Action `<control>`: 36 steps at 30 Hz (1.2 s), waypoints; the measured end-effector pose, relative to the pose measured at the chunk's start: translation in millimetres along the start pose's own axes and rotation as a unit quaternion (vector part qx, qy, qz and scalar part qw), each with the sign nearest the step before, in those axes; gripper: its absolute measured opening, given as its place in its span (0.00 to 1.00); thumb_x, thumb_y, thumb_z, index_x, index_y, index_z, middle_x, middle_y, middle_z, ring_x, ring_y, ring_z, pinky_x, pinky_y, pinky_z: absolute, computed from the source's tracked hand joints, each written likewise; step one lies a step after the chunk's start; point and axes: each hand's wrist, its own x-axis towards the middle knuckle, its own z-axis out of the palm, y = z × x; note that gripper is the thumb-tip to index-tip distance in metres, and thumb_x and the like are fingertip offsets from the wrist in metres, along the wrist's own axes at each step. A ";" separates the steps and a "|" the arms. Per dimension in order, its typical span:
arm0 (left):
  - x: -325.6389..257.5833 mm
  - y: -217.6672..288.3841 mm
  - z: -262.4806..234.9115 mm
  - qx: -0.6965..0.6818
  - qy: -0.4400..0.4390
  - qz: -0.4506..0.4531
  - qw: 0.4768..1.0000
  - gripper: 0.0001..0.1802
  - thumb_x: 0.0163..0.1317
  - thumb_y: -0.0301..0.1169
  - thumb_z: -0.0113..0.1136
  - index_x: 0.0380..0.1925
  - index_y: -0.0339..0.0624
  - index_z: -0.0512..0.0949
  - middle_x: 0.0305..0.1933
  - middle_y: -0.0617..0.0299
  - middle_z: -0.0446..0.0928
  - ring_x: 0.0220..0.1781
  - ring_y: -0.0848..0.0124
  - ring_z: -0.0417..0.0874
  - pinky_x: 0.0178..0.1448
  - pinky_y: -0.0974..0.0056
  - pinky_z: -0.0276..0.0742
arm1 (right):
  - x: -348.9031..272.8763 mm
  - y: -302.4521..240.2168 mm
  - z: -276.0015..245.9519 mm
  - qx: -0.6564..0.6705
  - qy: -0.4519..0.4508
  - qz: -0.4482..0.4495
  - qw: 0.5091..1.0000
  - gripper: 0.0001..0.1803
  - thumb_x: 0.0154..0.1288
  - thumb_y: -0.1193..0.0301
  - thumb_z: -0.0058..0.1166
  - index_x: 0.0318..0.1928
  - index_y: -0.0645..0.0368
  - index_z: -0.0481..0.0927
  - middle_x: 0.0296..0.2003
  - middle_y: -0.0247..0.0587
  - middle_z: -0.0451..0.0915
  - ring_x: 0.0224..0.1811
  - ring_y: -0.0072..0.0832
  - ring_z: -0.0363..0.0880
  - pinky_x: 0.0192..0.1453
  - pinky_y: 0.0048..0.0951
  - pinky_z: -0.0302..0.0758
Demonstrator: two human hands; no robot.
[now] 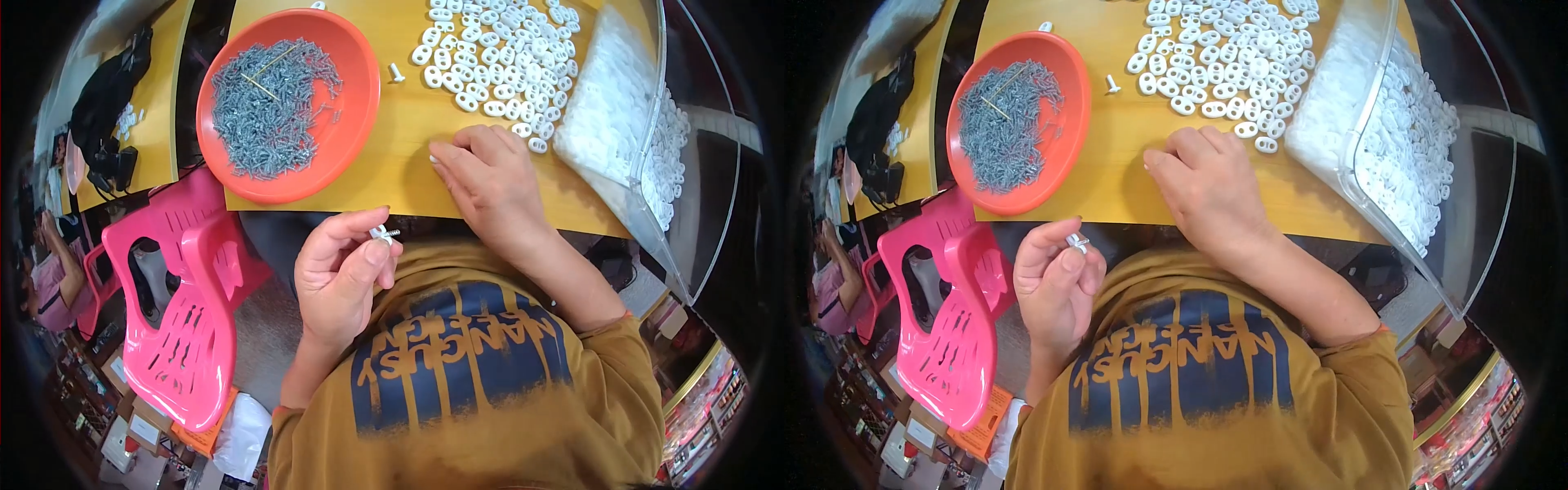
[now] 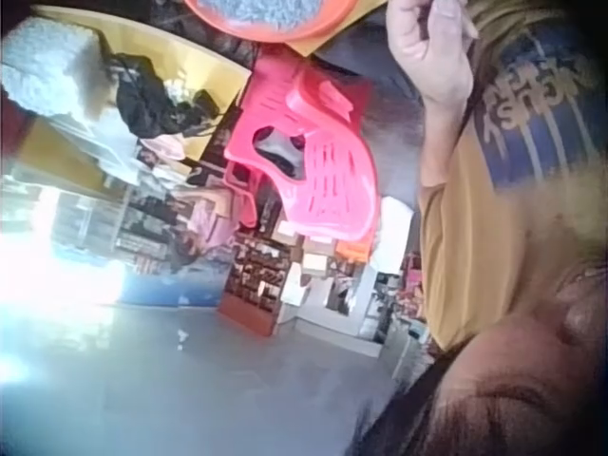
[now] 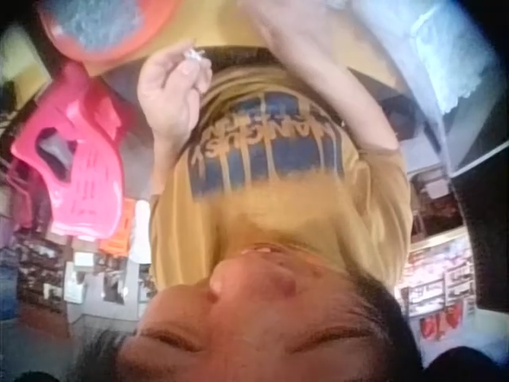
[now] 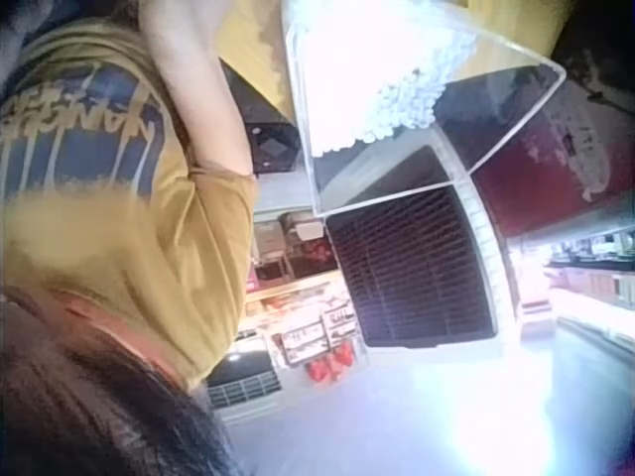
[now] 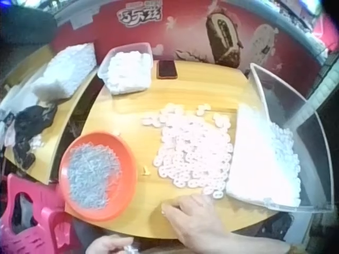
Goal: Assembling small white plastic components by inserting metal pins into them.
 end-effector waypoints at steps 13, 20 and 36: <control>2.9 22.7 21.6 0.044 -0.039 0.056 0.997 0.14 0.58 0.19 0.53 0.45 0.32 0.71 0.32 0.57 0.76 0.25 0.80 0.73 0.29 0.77 0.71 | 9.3 -41.8 -53.1 0.764 -0.134 0.341 0.531 0.16 0.63 0.71 0.52 0.50 0.62 0.75 0.35 0.31 0.78 0.34 0.13 0.74 0.41 0.15 0.73; 2.3 23.9 27.3 0.095 -0.031 0.091 0.991 0.14 0.57 0.17 0.54 0.45 0.33 0.71 0.33 0.59 0.75 0.26 0.80 0.74 0.29 0.77 0.71 | 5.4 -42.8 -50.3 0.773 -0.104 0.279 0.560 0.15 0.65 0.72 0.49 0.51 0.63 0.74 0.39 0.33 0.79 0.39 0.15 0.74 0.47 0.17 0.72; 1.2 16.6 28.3 0.097 -0.021 0.085 0.991 0.12 0.59 0.18 0.53 0.43 0.34 0.71 0.35 0.61 0.75 0.28 0.83 0.73 0.31 0.79 0.71 | 6.7 -45.4 -46.0 0.467 0.003 0.024 0.884 0.15 0.59 0.79 0.52 0.48 0.62 0.76 0.34 0.40 0.77 0.35 0.27 0.76 0.37 0.24 0.72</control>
